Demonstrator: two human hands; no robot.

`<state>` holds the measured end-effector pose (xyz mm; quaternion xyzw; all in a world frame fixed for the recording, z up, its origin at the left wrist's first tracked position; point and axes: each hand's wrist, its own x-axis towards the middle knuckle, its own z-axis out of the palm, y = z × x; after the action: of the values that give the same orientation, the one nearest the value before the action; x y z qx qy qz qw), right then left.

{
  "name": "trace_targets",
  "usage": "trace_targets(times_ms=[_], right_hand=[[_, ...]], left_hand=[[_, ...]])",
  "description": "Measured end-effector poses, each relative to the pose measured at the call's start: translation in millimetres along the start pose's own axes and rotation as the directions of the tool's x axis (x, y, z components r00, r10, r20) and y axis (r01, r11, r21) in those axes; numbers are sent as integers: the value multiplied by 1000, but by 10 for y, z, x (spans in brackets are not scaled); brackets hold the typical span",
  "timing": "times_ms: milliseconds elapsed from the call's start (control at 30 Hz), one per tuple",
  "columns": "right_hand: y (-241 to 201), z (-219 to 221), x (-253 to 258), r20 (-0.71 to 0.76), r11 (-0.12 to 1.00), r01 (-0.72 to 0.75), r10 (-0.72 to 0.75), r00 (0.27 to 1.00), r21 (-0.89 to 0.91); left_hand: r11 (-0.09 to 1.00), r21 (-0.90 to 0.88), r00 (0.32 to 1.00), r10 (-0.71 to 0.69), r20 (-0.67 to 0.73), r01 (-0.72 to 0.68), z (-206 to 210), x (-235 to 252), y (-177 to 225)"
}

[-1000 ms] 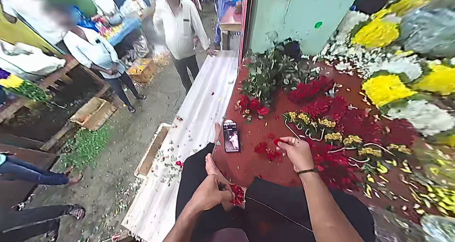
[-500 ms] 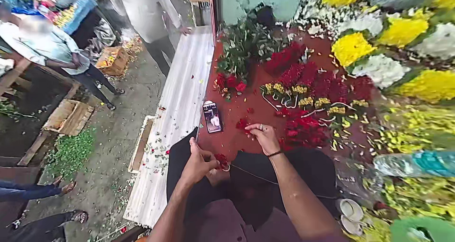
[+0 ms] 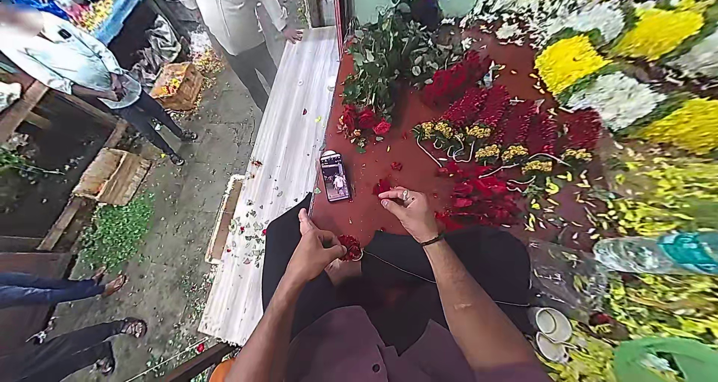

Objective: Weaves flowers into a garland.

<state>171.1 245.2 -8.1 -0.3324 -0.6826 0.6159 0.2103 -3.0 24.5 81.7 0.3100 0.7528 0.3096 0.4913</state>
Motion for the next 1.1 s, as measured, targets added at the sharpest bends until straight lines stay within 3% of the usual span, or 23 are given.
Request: trace_targets(times_ms=[133, 233, 433, 533, 733, 867, 1033, 1100], right_hand=[[-143, 85, -50, -8, 997, 64, -64, 998, -45], [-343, 160, -145, -19, 998, 29, -28, 999, 58], [-708, 367, -549, 171, 914, -218, 168, 971, 341], [-668, 511, -678, 226, 902, -330, 272, 935, 278], [-555, 604, -623, 182, 903, -419, 399, 899, 93], [-471, 483, -596, 281, 877, -480, 463, 841, -8], [-393, 226, -521, 379, 922, -373, 382, 843, -100], [-367, 256, -547, 463, 918, -376, 391, 796, -129]], left_hand=[[1000, 0, 1000, -17, -17, 17, -13, -2, 12], [1000, -1, 999, -18, -32, 18, -3, 39, 1], [997, -23, 997, -79, 1, 79, 5, 85, 4], [995, -80, 996, -56, 71, 62, 27, 91, 36], [999, -46, 988, 24, 153, -17, 32, 110, 22], [996, -89, 983, 46, 178, -30, 48, 142, -34], [993, -103, 994, -41, 104, 52, 40, 176, -33], [992, -105, 995, -69, 67, 75, 8, 193, -35]])
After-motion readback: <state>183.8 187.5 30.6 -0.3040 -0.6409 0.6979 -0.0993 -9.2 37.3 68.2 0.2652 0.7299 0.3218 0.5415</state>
